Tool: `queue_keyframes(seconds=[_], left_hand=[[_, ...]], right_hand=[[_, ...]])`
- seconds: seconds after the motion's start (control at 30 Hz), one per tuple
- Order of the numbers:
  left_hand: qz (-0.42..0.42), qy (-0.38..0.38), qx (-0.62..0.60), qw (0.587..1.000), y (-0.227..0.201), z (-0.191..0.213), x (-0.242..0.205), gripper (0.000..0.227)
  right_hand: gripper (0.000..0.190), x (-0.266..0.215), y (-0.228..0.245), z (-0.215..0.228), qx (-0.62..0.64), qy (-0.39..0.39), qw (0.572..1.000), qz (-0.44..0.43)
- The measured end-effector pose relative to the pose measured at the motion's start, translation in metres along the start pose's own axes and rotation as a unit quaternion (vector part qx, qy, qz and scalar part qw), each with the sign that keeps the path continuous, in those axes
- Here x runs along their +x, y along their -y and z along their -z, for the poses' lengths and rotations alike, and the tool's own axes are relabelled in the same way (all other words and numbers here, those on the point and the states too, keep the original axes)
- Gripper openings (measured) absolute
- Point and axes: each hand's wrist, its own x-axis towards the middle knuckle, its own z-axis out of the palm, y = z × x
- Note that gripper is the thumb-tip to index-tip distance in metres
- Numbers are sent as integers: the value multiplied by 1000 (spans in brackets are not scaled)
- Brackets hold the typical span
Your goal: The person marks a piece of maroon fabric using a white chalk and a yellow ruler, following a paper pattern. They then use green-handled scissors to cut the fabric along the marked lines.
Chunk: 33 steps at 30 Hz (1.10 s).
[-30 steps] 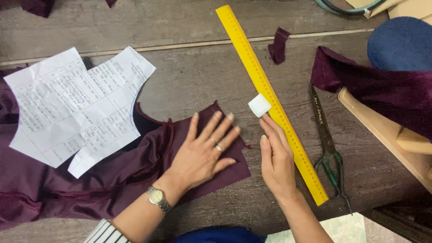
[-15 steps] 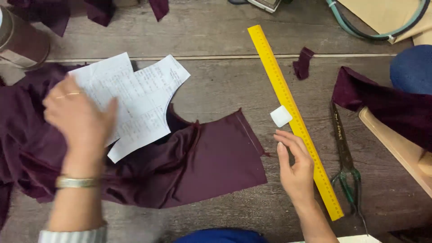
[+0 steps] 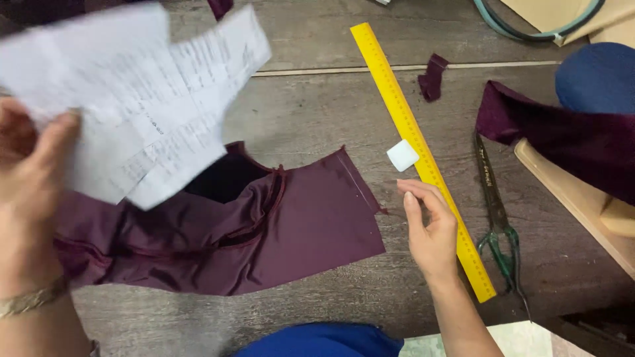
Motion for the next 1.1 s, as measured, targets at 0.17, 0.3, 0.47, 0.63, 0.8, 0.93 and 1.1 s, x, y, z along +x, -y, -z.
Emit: queue_keyframes(seconds=[0.17, 0.3, 0.47, 0.63, 0.8, 0.93, 1.1], left_hand=[[152, -14, -21, 988, -69, -25, -29, 18], [313, 98, -43, 944, -97, -66, -52, 17], [372, 160, -99, 909, -61, -92, -81, 6], [398, 155, -88, 900, -39, -95, -94, 8], [415, 133, -65, 898, -48, -96, -97, 8], [410, 130, -83, 899, -41, -97, -102, 9], [417, 130, -63, 897, -49, -101, -102, 11]], right_hand=[[22, -3, -5, 2, 29, -11, 999, -30], [22, -2, -7, 0, 30, -15, 999, -13], [22, 2, -11, -5, 1, -2, 999, 35], [22, 5, -23, -14, -28, 13, 995, 98], [21, 13, -31, -22, -37, 50, 981, 183], [20, 18, -39, -27, -41, 54, 977, 202], [17, 22, -43, -30, -53, 66, 965, 249]])
